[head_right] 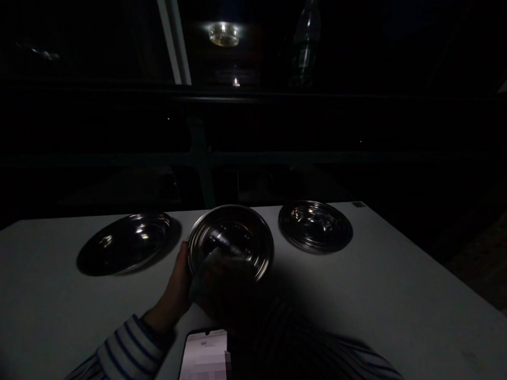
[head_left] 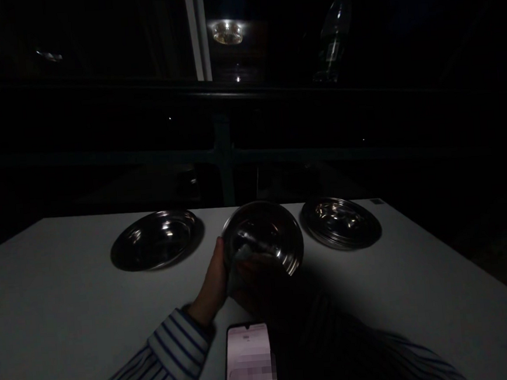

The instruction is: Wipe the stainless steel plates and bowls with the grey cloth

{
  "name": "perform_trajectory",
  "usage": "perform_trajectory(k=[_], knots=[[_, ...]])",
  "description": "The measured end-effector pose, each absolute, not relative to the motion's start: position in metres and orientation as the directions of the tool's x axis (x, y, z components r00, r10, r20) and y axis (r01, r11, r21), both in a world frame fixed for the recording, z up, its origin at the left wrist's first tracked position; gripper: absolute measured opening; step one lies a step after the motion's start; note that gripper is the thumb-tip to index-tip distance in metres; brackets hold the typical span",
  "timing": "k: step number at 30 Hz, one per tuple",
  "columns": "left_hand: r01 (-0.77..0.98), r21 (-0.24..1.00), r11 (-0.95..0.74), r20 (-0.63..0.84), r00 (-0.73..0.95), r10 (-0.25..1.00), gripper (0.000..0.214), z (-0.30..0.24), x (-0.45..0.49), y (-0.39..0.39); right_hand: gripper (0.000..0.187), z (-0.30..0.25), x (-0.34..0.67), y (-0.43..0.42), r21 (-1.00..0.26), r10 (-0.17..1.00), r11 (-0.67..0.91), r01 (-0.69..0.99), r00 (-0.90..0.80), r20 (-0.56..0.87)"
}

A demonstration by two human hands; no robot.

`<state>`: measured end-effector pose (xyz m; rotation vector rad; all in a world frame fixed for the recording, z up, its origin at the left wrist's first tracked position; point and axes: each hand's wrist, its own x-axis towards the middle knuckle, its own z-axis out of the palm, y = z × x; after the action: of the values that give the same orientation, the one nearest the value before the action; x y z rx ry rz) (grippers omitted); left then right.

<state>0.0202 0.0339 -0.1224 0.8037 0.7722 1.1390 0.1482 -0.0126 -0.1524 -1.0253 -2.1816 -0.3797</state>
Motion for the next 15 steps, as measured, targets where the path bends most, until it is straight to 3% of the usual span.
perform_trajectory(k=[4,8,12,15], knots=[[-0.456,0.874,0.167,-0.110,0.149,0.983,0.061,-0.128,0.019,0.039,0.040,-0.162,0.142,-0.012,-0.002,0.471,0.638,0.770,-0.388,0.792],[-0.443,0.882,0.160,-0.133,0.091,0.987,0.059,-0.132,0.016,0.043,0.042,-0.168,0.139,-0.011,-0.008,0.506,0.648,0.762,-0.422,0.752],[-0.468,0.863,0.190,-0.139,0.143,0.980,0.060,-0.130,0.017,0.041,0.037,-0.168,0.137,-0.011,-0.017,0.498,0.597,0.802,-0.354,0.792],[-0.477,0.859,0.188,-0.135,0.143,0.980,0.061,-0.128,0.017,0.040,0.035,-0.168,0.138,-0.007,0.009,0.505,0.623,0.783,-0.410,0.759]])
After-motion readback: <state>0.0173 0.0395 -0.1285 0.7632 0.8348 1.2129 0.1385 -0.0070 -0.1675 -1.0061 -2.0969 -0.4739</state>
